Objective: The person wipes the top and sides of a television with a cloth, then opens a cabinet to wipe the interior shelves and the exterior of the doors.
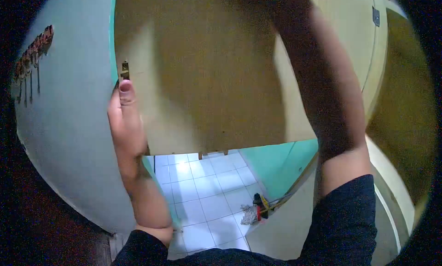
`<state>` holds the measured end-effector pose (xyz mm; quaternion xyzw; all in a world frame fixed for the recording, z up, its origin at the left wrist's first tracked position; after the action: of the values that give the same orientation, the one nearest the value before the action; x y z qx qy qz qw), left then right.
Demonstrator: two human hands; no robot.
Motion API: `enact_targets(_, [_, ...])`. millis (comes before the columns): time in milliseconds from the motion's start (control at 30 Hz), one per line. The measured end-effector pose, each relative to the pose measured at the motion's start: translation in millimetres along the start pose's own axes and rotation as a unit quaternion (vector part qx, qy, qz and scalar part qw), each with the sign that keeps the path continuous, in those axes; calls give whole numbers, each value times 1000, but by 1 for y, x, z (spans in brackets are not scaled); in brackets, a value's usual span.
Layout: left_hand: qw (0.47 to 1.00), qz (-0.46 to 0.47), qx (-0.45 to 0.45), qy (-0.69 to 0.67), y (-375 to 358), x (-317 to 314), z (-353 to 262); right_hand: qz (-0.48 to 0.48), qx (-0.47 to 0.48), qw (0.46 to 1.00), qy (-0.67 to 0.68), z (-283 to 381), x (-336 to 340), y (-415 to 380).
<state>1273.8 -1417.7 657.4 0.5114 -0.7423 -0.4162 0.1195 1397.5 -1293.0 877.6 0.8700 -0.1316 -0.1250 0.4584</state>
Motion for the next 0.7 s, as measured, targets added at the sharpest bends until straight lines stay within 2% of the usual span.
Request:
enact_targets(33, [1000,-4,8,-6,-4,-3,-1,5,29,999,20,17,2,-11])
enact_targets(100, [991,-53,84,-90,3,-1,18,19,86,994,63,50,2,-32])
enact_targets(167, [955,-39,116,-271,10,3,38,48,152,980,122,78,6,-61])
enact_targets(200, [922,-1,99,-375,10,4,39,62,180,970,151,90,8,-74])
enact_targets(233, [922,3,99,-374,14,6,37,81,203,960,175,100,10,-87])
enact_targets(300, [808,202,243,-498,26,-7,27,119,234,942,211,111,15,-109])
enact_targets(333, [722,296,308,-544,31,-15,19,136,247,934,221,113,17,-119])
enact_targets(400, [506,463,417,-597,41,-27,2,152,259,928,222,110,22,-131])
enact_targets(433, [516,465,405,-595,44,-29,-2,154,258,929,217,105,21,-134])
enact_targets(533, [763,264,287,-515,59,-33,2,121,233,950,172,73,19,-119])
enact_targets(600, [826,195,261,-460,72,-39,8,85,206,967,123,44,19,-103])
enact_targets(700, [854,167,260,-419,80,-48,15,35,155,985,62,2,18,-75])
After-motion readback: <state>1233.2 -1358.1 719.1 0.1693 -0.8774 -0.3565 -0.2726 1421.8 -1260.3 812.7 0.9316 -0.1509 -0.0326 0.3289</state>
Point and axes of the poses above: each hand's wrist, its own y-axis towards the middle knuckle, its own x-axis out of the back of the hand, z = x × y, the point moved 3 cm from there along y, towards the middle knuckle, and after that the axes turned 8 degrees about -z, right-handed, at the moved point
